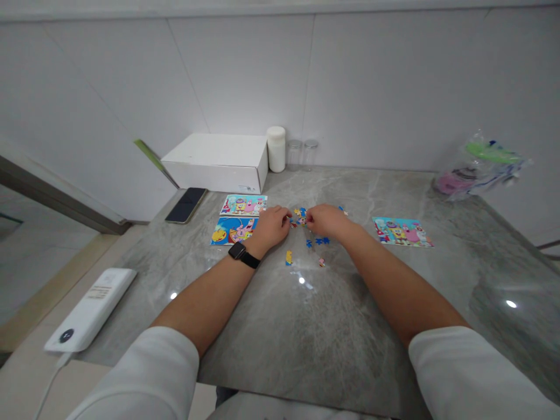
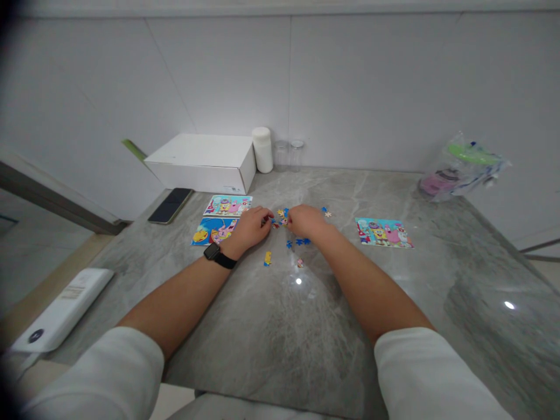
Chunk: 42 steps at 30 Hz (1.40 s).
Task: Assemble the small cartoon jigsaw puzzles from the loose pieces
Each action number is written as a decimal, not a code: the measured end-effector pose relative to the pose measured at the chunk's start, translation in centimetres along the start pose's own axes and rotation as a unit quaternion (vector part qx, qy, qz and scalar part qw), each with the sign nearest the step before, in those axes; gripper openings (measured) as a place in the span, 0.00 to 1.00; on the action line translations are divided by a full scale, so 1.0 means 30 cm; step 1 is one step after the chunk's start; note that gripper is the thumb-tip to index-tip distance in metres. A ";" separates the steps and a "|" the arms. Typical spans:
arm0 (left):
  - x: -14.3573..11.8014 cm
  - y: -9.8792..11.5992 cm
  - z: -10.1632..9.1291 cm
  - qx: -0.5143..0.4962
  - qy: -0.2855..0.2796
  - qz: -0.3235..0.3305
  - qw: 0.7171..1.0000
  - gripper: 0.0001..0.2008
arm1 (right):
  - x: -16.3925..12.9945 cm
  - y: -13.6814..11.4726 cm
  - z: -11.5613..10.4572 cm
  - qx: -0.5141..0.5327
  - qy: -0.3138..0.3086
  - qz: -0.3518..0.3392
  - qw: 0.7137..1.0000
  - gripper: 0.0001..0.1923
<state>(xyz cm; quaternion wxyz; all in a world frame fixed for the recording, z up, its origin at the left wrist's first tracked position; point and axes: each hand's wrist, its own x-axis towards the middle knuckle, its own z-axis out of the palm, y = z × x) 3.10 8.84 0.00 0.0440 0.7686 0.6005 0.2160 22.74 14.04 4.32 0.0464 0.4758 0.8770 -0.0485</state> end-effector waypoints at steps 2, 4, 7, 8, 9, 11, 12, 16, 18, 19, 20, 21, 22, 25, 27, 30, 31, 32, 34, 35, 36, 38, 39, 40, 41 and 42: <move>0.001 -0.003 0.004 -0.006 -0.002 0.005 1.000 0.11 | 0.004 0.003 0.004 0.008 -0.009 -0.018 1.000 0.12; 0.001 -0.007 0.007 -0.010 -0.003 0.008 1.000 0.12 | 0.008 0.008 0.006 0.015 -0.012 -0.025 0.999 0.11; 0.000 -0.008 0.010 -0.010 -0.012 0.013 1.000 0.11 | 0.016 0.024 0.005 0.033 0.004 -0.009 0.999 0.10; -0.001 -0.007 0.011 -0.008 -0.015 0.014 1.000 0.12 | 0.019 0.030 0.006 0.041 0.016 0.000 0.999 0.11; -0.002 -0.005 0.013 -0.006 -0.017 0.015 1.000 0.12 | 0.023 0.035 0.008 0.048 0.028 0.010 0.998 0.11; -0.003 -0.001 0.017 0.000 -0.019 0.014 1.000 0.14 | 0.030 0.039 0.017 0.057 0.053 0.028 0.997 0.12; -0.003 0.002 0.020 0.003 -0.020 0.014 1.000 0.14 | 0.034 0.039 0.025 0.060 0.064 0.033 0.996 0.13; -0.003 0.004 0.030 0.008 -0.022 0.016 1.000 0.15 | 0.048 0.026 0.065 0.063 0.082 0.031 0.994 0.16; -0.003 0.001 0.033 0.006 -0.018 0.014 1.000 0.16 | 0.053 0.023 0.081 0.061 0.082 0.030 0.994 0.16; -0.003 -0.001 0.034 0.006 -0.015 0.013 1.000 0.16 | 0.055 0.024 0.086 0.061 0.084 0.029 0.994 0.16; -0.004 -0.003 0.034 0.006 -0.013 0.012 1.000 0.17 | 0.057 0.027 0.089 0.063 0.085 0.028 0.994 0.16; -0.005 -0.004 0.034 0.006 -0.012 0.012 1.000 0.17 | 0.059 0.031 0.090 0.066 0.085 0.028 0.994 0.15; -0.006 -0.005 0.034 0.005 -0.012 0.011 1.000 0.17 | 0.060 0.037 0.090 0.071 0.085 0.027 0.994 0.14; -0.007 -0.002 0.030 -0.002 -0.010 0.007 1.000 0.17 | 0.066 0.055 0.081 0.082 0.094 0.029 0.992 0.13; -0.005 0.004 0.024 -0.020 0.005 0.000 1.000 0.16 | 0.069 0.064 0.070 0.096 0.118 0.026 0.988 0.13; 0.003 0.011 0.013 -0.100 0.049 -0.013 0.994 0.11 | 0.066 0.064 0.048 0.142 0.167 -0.019 0.975 0.12; 0.006 0.012 0.009 -0.135 0.062 -0.022 0.989 0.10 | 0.061 0.059 0.041 0.161 0.181 -0.043 0.969 0.12; 0.009 0.012 0.006 -0.170 0.070 -0.033 0.982 0.12 | 0.056 0.052 0.034 0.178 0.194 -0.067 0.963 0.11; 0.016 0.011 0.004 -0.240 0.076 -0.061 0.966 0.16 | 0.042 0.036 0.024 0.202 0.211 -0.111 0.950 0.11; 0.019 0.010 0.005 -0.275 0.075 -0.073 0.956 0.17 | 0.035 0.028 0.021 0.209 0.214 -0.128 0.946 0.11; 0.022 0.008 0.007 -0.309 0.073 -0.082 0.945 0.16 | 0.029 0.021 0.019 0.212 0.215 -0.141 0.943 0.12; 0.027 0.006 0.013 -0.368 0.069 -0.096 0.922 0.14 | 0.021 0.012 0.020 0.210 0.212 -0.157 0.941 0.12; 0.030 0.005 0.017 -0.389 0.069 -0.103 0.913 0.14 | 0.020 0.011 0.022 0.211 0.212 -0.159 0.941 0.12; 0.031 0.003 0.020 -0.405 0.073 -0.110 0.905 0.13 | 0.021 0.010 0.024 0.214 0.215 -0.157 0.940 0.13; 0.033 0.002 0.023 -0.418 0.080 -0.117 0.897 0.13 | 0.023 0.011 0.027 0.221 0.220 -0.152 0.938 0.14; 0.034 0.001 0.026 -0.427 0.088 -0.122 0.892 0.13 | 0.026 0.011 0.029 0.231 0.226 -0.143 0.935 0.15</move>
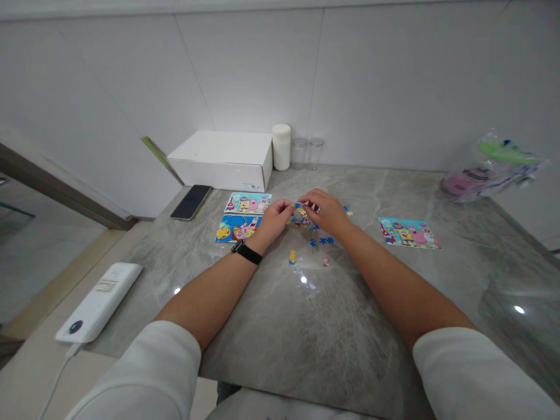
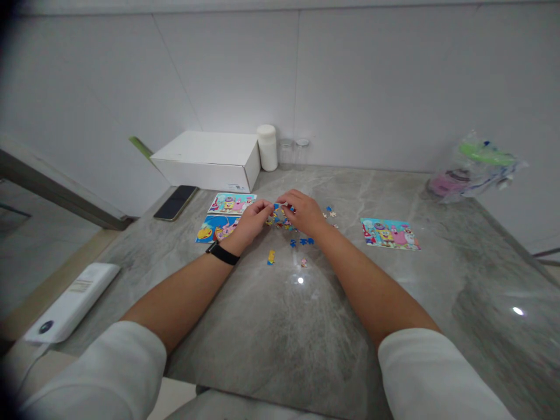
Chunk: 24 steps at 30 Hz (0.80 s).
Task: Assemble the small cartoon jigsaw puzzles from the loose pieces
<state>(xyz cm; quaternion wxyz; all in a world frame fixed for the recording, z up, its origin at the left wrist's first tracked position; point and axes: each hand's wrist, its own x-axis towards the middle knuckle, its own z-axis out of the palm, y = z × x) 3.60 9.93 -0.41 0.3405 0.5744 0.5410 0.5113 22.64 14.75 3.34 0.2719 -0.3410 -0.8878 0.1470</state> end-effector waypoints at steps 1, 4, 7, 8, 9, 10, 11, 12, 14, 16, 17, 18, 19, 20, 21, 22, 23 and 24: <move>0.001 -0.003 0.000 -0.008 0.008 0.000 1.000 0.13 | 0.002 0.002 0.002 0.008 0.010 0.012 1.000 0.17; 0.001 -0.010 -0.002 -0.018 0.017 0.010 1.000 0.14 | 0.010 0.005 0.009 0.038 0.022 0.058 0.997 0.15; -0.001 -0.010 -0.004 -0.012 0.018 0.027 0.999 0.14 | 0.015 0.004 0.019 0.082 0.007 0.091 0.992 0.14; -0.002 -0.008 -0.004 -0.008 0.019 0.031 0.999 0.14 | 0.016 0.005 0.023 0.098 0.002 0.098 0.990 0.15; -0.004 -0.005 -0.005 -0.003 0.019 0.032 0.999 0.14 | 0.017 0.006 0.027 0.111 -0.002 0.104 0.988 0.15; -0.005 -0.001 -0.005 0.003 0.019 0.032 0.999 0.14 | 0.017 0.008 0.031 0.121 -0.003 0.111 0.986 0.15; -0.007 0.004 -0.005 0.011 0.018 0.029 0.999 0.14 | 0.018 0.012 0.035 0.128 -0.005 0.119 0.985 0.15; -0.008 0.008 -0.005 0.018 0.017 0.026 0.999 0.14 | 0.019 0.015 0.038 0.134 -0.006 0.126 0.983 0.15; -0.009 0.015 -0.004 0.027 0.020 0.020 0.999 0.14 | 0.020 0.023 0.040 0.144 -0.008 0.132 0.981 0.15; -0.009 0.016 -0.004 0.023 0.030 0.019 0.999 0.13 | 0.021 0.029 0.040 0.155 -0.010 0.132 0.979 0.15; -0.008 0.015 -0.003 0.019 0.034 0.022 0.999 0.12 | 0.020 0.031 0.039 0.158 -0.012 0.131 0.979 0.15; -0.008 0.012 -0.003 0.016 0.036 0.026 0.999 0.12 | 0.019 0.032 0.038 0.159 -0.015 0.130 0.979 0.15; -0.007 0.009 -0.002 0.015 0.034 0.028 0.999 0.11 | 0.017 0.031 0.038 0.159 -0.020 0.129 0.979 0.15; -0.007 0.005 -0.002 0.017 0.030 0.030 0.999 0.10 | 0.015 0.030 0.037 0.158 -0.027 0.129 0.979 0.16; -0.007 0.002 -0.001 0.022 0.025 0.029 0.999 0.10 | 0.013 0.029 0.037 0.157 -0.034 0.127 0.979 0.16; -0.008 -0.001 -0.001 0.027 0.021 0.029 0.999 0.10 | 0.011 0.029 0.038 0.158 -0.041 0.124 0.979 0.16; -0.009 -0.003 -0.001 0.033 0.018 0.028 0.999 0.10 | 0.009 0.028 0.040 0.160 -0.045 0.119 0.979 0.16; -0.009 -0.004 -0.001 0.039 0.017 0.029 0.999 0.10 | 0.008 0.029 0.042 0.164 -0.048 0.113 0.979 0.16</move>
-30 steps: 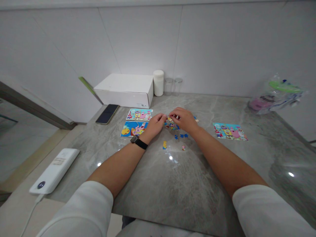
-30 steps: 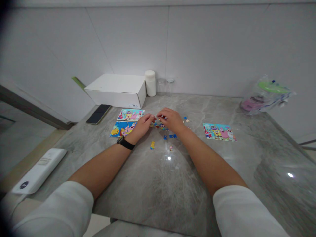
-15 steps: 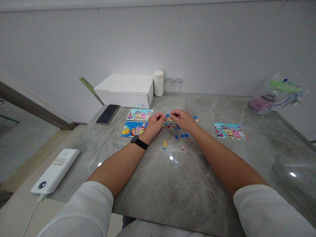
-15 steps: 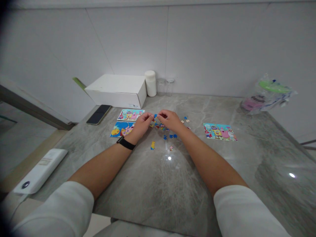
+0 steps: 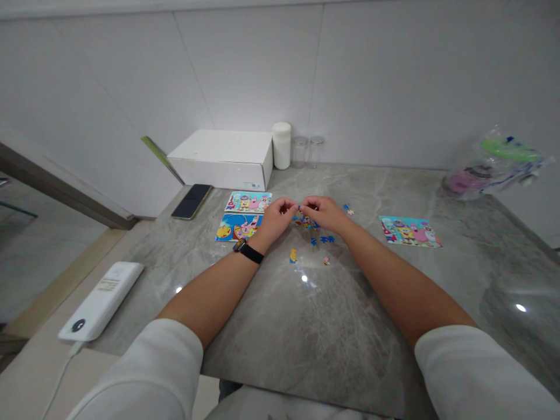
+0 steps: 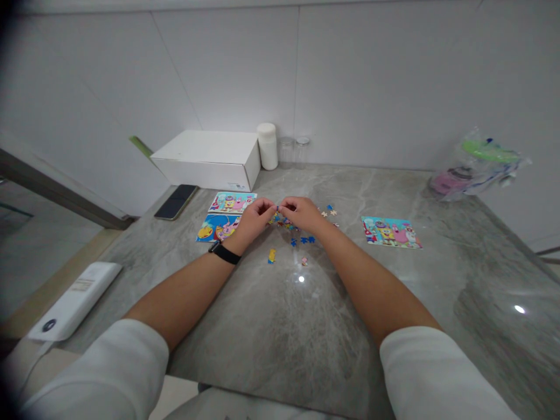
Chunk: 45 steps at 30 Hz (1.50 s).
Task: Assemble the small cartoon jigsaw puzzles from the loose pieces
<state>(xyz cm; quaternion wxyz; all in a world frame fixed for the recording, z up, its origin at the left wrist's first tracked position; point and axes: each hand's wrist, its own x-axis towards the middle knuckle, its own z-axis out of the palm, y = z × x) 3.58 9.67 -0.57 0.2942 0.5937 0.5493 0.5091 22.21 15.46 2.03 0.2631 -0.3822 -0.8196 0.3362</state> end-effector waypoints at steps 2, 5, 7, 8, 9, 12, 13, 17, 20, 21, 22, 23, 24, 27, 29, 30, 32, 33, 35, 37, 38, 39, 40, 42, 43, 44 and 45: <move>-0.001 0.000 -0.001 0.008 0.001 0.000 1.000 0.10 | 0.001 0.005 0.004 0.009 -0.003 -0.011 1.000 0.16; 0.000 0.002 -0.003 0.013 0.005 -0.005 1.000 0.11 | 0.004 0.012 0.007 0.020 -0.002 -0.012 1.000 0.15; 0.002 0.001 -0.004 0.017 0.008 -0.007 1.000 0.12 | 0.004 0.013 0.007 0.022 -0.002 -0.012 1.000 0.16; 0.004 0.001 -0.004 0.019 0.009 -0.007 1.000 0.13 | 0.003 0.012 0.007 0.020 -0.001 -0.015 1.000 0.16; 0.004 0.001 -0.004 0.021 0.010 -0.007 1.000 0.13 | 0.003 0.010 0.007 0.016 0.001 -0.017 1.000 0.16; 0.004 0.002 -0.002 0.020 0.005 -0.007 1.000 0.13 | 0.001 0.003 0.010 0.009 0.015 -0.019 1.000 0.17; 0.004 0.002 -0.001 0.018 0.000 -0.006 1.000 0.13 | 0.000 0.002 0.012 0.010 0.019 -0.018 1.000 0.17; -0.001 0.006 0.003 0.020 -0.013 -0.009 1.000 0.12 | 0.006 0.012 0.014 0.025 0.017 -0.007 1.000 0.16; -0.002 0.005 0.004 0.023 -0.023 -0.011 0.999 0.13 | 0.013 0.027 0.007 0.029 0.003 0.003 1.000 0.16; -0.002 0.004 0.004 0.022 -0.026 -0.011 0.999 0.13 | 0.014 0.030 0.005 0.029 -0.001 0.004 1.000 0.17; -0.002 0.003 0.005 0.021 -0.028 -0.011 0.999 0.14 | 0.015 0.033 0.002 0.030 -0.006 0.005 1.000 0.17; -0.003 0.002 0.005 0.022 -0.030 -0.011 0.999 0.14 | 0.015 0.034 0.000 0.031 -0.010 0.005 0.999 0.17; -0.003 0.002 0.004 0.023 -0.031 -0.010 0.999 0.14 | 0.015 0.034 -0.001 0.033 -0.014 0.005 0.999 0.17; -0.003 0.004 0.002 0.028 -0.037 -0.002 0.999 0.14 | 0.013 0.032 -0.002 0.038 -0.016 0.004 0.999 0.17; -0.003 0.007 0.000 0.032 -0.041 0.001 0.999 0.14 | 0.012 0.030 -0.002 0.039 -0.015 0.006 0.999 0.16; -0.004 0.009 -0.001 0.035 -0.043 0.002 0.998 0.15 | 0.012 0.030 -0.003 0.040 -0.017 0.006 0.999 0.16; -0.005 0.013 -0.003 0.042 -0.048 0.003 0.998 0.15 | 0.012 0.030 -0.004 0.043 -0.023 0.006 0.999 0.17; -0.006 0.015 -0.003 0.044 -0.051 0.004 0.998 0.15 | 0.012 0.030 -0.005 0.045 -0.026 0.006 0.999 0.17; -0.008 0.017 -0.004 0.047 -0.055 0.007 0.997 0.15 | 0.012 0.031 -0.007 0.053 -0.032 0.009 0.998 0.17; -0.010 0.019 -0.003 0.049 -0.057 0.010 0.997 0.15 | 0.011 0.031 -0.008 0.064 -0.038 0.015 0.997 0.17; -0.011 0.019 -0.003 0.050 -0.058 0.011 0.997 0.16 | 0.011 0.030 -0.009 0.068 -0.043 0.018 0.997 0.17; -0.012 0.018 -0.002 0.049 -0.059 0.012 0.997 0.16 | 0.011 0.030 -0.010 0.072 -0.047 0.019 0.996 0.17; -0.012 0.017 -0.002 0.049 -0.061 0.012 0.997 0.16 | 0.010 0.029 -0.012 0.074 -0.049 0.020 0.996 0.17; -0.011 0.014 0.000 0.051 -0.063 0.010 0.997 0.16 | 0.009 0.027 -0.015 0.075 -0.053 0.020 0.996 0.17; -0.009 0.012 0.000 0.053 -0.062 0.009 0.997 0.16 | 0.009 0.026 -0.016 0.077 -0.055 0.019 0.995 0.16; -0.008 0.010 0.001 0.056 -0.061 0.007 0.997 0.16 | 0.008 0.026 -0.017 0.079 -0.057 0.018 0.995 0.16; -0.006 0.007 0.001 0.058 -0.060 0.006 0.996 0.17 | 0.008 0.027 -0.018 0.082 -0.060 0.016 0.995 0.16</move>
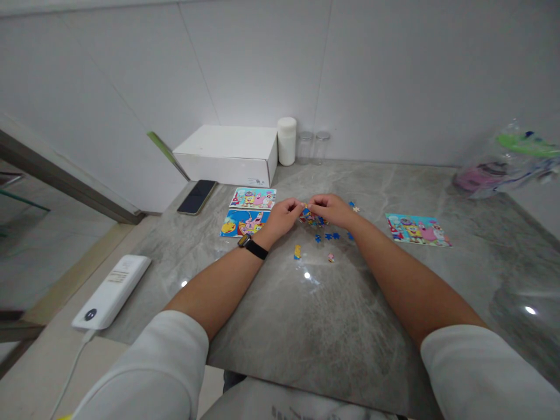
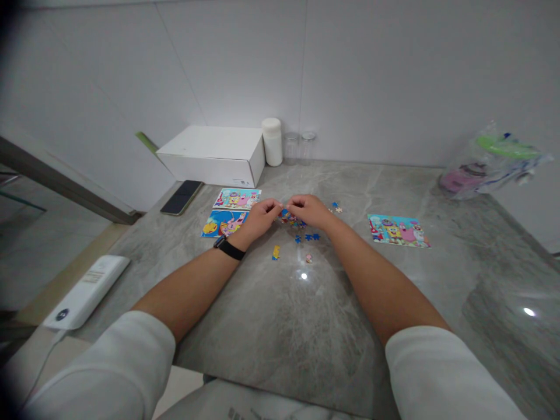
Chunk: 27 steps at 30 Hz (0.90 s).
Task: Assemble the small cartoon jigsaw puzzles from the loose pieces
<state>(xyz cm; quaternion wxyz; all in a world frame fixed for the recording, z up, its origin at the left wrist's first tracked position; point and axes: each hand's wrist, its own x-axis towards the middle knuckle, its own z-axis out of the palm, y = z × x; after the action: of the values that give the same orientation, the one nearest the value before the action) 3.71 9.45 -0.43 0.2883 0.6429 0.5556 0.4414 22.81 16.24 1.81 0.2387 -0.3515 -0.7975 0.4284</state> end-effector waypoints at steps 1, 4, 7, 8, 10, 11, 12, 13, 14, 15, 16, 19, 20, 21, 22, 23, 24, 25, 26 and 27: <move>0.002 -0.002 0.000 0.001 0.003 -0.001 1.000 0.17 | 0.000 0.001 -0.001 0.001 -0.002 -0.002 1.000 0.16; 0.005 -0.008 0.000 -0.002 0.016 -0.003 1.000 0.19 | 0.000 0.006 -0.003 -0.005 -0.003 -0.007 1.000 0.16; 0.004 -0.012 0.000 0.003 0.020 0.000 1.000 0.20 | 0.001 0.009 -0.005 -0.013 -0.005 -0.005 1.000 0.16; 0.003 -0.013 0.001 0.007 0.018 0.003 1.000 0.20 | 0.001 0.009 -0.006 -0.014 -0.006 -0.005 1.000 0.17; 0.000 -0.013 0.003 0.014 0.010 0.011 1.000 0.20 | 0.002 0.008 -0.007 -0.017 -0.009 -0.004 1.000 0.17; -0.002 -0.014 0.005 0.015 0.006 0.013 1.000 0.20 | 0.002 0.007 -0.008 -0.018 -0.010 -0.003 1.000 0.17; -0.004 -0.015 0.006 0.016 0.001 0.015 1.000 0.20 | 0.002 0.006 -0.008 -0.021 -0.011 -0.002 1.000 0.17; -0.005 -0.016 0.007 0.016 -0.004 0.017 1.000 0.19 | 0.001 0.004 -0.009 -0.023 -0.012 -0.002 1.000 0.17; -0.006 -0.018 0.009 0.016 -0.007 0.019 1.000 0.18 | 0.002 0.003 -0.009 -0.026 -0.013 -0.002 1.000 0.17; -0.007 -0.022 0.010 0.015 -0.010 0.021 1.000 0.17 | 0.002 0.003 -0.008 -0.029 -0.015 -0.002 0.999 0.17; -0.007 -0.025 0.011 0.014 -0.013 0.025 1.000 0.16 | 0.002 0.003 -0.008 -0.031 -0.016 -0.003 0.999 0.18; -0.006 -0.034 0.013 0.011 -0.020 0.035 0.999 0.14 | 0.003 0.005 -0.004 -0.032 -0.019 -0.003 0.999 0.18; -0.006 -0.034 0.013 0.012 -0.020 0.036 0.999 0.13 | 0.003 0.007 -0.003 -0.031 -0.018 -0.002 0.999 0.18; -0.006 -0.033 0.012 0.013 -0.021 0.036 0.999 0.13 | 0.003 0.009 -0.002 -0.030 -0.018 -0.002 0.999 0.18; -0.006 -0.031 0.011 0.014 -0.021 0.034 0.999 0.14 | 0.004 0.011 -0.001 -0.029 -0.017 -0.001 0.999 0.18; -0.006 -0.027 0.010 0.014 -0.021 0.033 0.999 0.14 | 0.004 0.013 0.000 -0.029 -0.018 -0.001 0.999 0.18; -0.007 -0.023 0.009 0.014 -0.021 0.031 0.999 0.14 | 0.004 0.014 0.000 -0.029 -0.020 0.000 0.999 0.18; -0.007 -0.019 0.008 0.014 -0.021 0.029 0.999 0.14 | 0.004 0.015 -0.001 -0.029 -0.023 0.000 0.999 0.18; -0.008 -0.016 0.007 0.015 -0.022 0.026 0.999 0.15 | 0.003 0.016 -0.001 -0.027 -0.027 0.001 0.999 0.18; -0.008 -0.013 0.007 0.017 -0.023 0.024 0.999 0.15 | 0.003 0.017 -0.002 -0.025 -0.030 0.002 0.999 0.18</move>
<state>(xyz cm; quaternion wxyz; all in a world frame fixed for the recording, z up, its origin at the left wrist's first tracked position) 3.70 9.33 -0.92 0.2792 0.6707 0.5407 0.4240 22.97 16.53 1.42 0.2054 -0.3457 -0.8140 0.4192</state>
